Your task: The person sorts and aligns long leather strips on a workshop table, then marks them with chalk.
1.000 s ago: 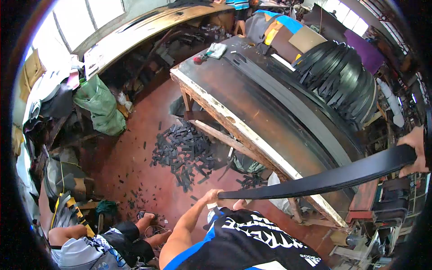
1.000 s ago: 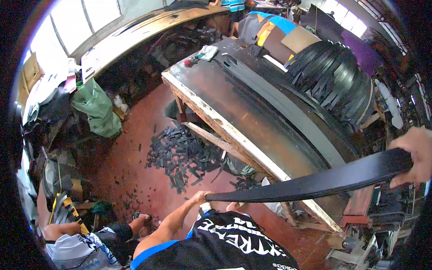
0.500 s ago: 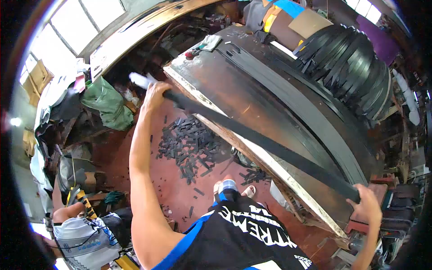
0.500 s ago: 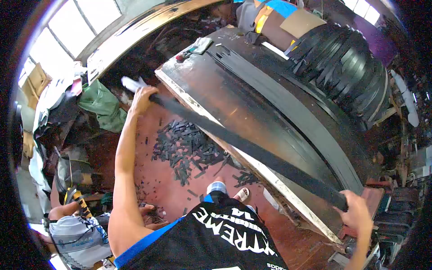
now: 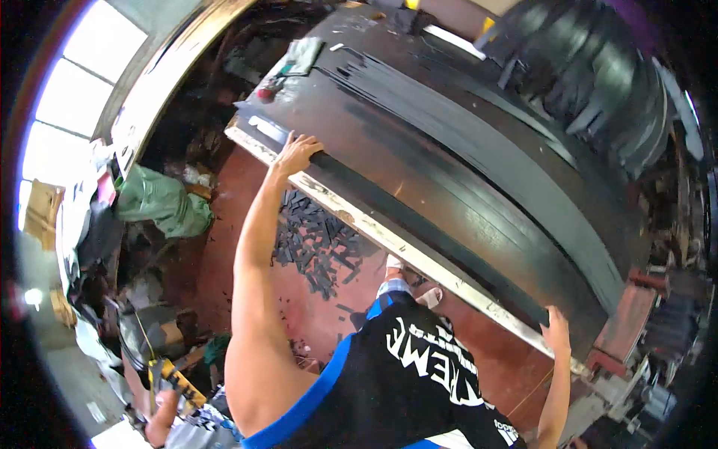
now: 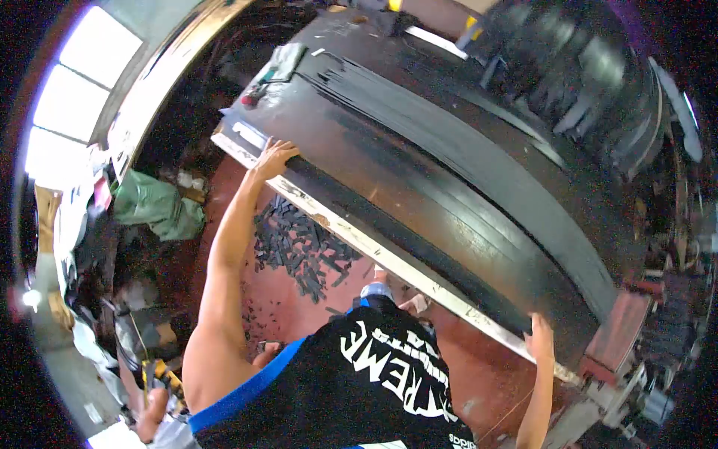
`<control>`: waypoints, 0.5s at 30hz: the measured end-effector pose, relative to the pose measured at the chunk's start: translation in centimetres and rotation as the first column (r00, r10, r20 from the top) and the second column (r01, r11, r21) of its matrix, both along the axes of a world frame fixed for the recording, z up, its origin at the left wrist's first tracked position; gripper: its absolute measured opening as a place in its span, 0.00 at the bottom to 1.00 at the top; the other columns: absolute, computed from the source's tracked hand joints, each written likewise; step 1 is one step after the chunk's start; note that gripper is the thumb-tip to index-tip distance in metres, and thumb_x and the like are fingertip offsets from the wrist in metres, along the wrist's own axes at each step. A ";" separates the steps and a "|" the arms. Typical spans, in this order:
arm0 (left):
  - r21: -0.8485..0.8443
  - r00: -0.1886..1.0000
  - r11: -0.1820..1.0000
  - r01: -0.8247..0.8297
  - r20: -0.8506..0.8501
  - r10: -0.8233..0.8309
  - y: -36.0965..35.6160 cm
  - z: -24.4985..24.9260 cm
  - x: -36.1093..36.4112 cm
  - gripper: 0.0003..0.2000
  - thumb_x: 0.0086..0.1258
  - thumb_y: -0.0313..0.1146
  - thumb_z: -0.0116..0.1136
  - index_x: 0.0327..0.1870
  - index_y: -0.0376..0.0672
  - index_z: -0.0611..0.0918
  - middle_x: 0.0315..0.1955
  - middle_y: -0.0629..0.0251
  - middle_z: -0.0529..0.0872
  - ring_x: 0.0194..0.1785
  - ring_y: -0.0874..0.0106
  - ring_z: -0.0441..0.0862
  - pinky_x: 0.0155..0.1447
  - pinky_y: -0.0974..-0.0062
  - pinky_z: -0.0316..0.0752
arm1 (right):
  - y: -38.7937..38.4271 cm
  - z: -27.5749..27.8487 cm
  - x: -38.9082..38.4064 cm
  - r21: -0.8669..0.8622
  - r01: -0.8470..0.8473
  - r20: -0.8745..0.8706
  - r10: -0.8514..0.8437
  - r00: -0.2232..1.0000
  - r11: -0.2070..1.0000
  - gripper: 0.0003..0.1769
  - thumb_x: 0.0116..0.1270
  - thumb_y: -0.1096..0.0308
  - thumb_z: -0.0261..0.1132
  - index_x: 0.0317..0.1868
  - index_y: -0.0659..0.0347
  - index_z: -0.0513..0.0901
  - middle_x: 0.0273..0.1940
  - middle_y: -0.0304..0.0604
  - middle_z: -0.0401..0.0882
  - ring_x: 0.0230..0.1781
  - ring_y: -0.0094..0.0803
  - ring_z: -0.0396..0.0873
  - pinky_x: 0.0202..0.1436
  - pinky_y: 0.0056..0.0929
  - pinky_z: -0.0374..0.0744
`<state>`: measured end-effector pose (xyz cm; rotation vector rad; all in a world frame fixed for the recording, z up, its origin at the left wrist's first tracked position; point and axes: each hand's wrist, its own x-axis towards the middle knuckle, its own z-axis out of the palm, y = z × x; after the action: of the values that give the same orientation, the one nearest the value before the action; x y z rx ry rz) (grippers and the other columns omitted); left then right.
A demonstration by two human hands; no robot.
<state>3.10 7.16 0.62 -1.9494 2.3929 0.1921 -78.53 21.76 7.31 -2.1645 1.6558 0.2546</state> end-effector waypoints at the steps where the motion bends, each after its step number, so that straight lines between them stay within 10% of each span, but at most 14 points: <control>1: 0.026 1.000 0.999 0.025 0.006 -0.025 -0.2 0.2 0.1 0.23 0.54 0.24 0.63 0.53 0.55 0.80 0.52 0.71 0.79 0.66 0.64 0.71 0.74 0.38 0.54 | 0.1 -0.1 -0.1 0.000 0.002 -0.002 -0.002 1.000 1.000 0.29 0.50 0.78 0.73 0.54 0.62 0.73 0.52 0.57 0.78 0.54 0.58 0.76 0.57 0.48 0.75; 5: 0.140 0.996 0.987 0.074 -0.068 -0.065 -1.2 2.4 -1.7 0.23 0.52 0.36 0.72 0.52 0.50 0.80 0.49 0.63 0.78 0.63 0.58 0.72 0.74 0.50 0.55 | 0.6 -1.9 -1.6 -0.092 -0.001 -0.055 -0.004 0.998 0.996 0.30 0.49 0.78 0.74 0.54 0.61 0.74 0.51 0.55 0.78 0.53 0.56 0.76 0.56 0.48 0.75; 9: 0.187 0.995 0.980 0.066 -0.080 -0.052 -0.2 1.7 -6.5 0.51 0.32 0.54 0.80 0.67 0.53 0.71 0.64 0.56 0.69 0.73 0.53 0.61 0.77 0.41 0.43 | 2.1 -3.5 -3.0 -0.170 0.065 0.033 -0.060 0.998 0.983 0.30 0.52 0.59 0.76 0.53 0.61 0.74 0.49 0.53 0.79 0.52 0.55 0.77 0.55 0.47 0.75; 15: 0.047 0.909 0.918 0.394 -0.167 -0.382 4.3 0.6 -23.1 0.48 0.51 0.62 0.68 0.74 0.49 0.65 0.72 0.55 0.63 0.76 0.53 0.57 0.77 0.37 0.40 | 2.1 -5.3 -3.6 -0.145 0.064 0.144 -0.043 0.989 0.987 0.40 0.49 0.44 0.75 0.54 0.62 0.74 0.49 0.54 0.80 0.52 0.54 0.78 0.56 0.47 0.75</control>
<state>-20.03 11.46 1.21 -1.4301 2.7608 0.4247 -82.13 23.86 2.00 -2.1854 1.6980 -0.0386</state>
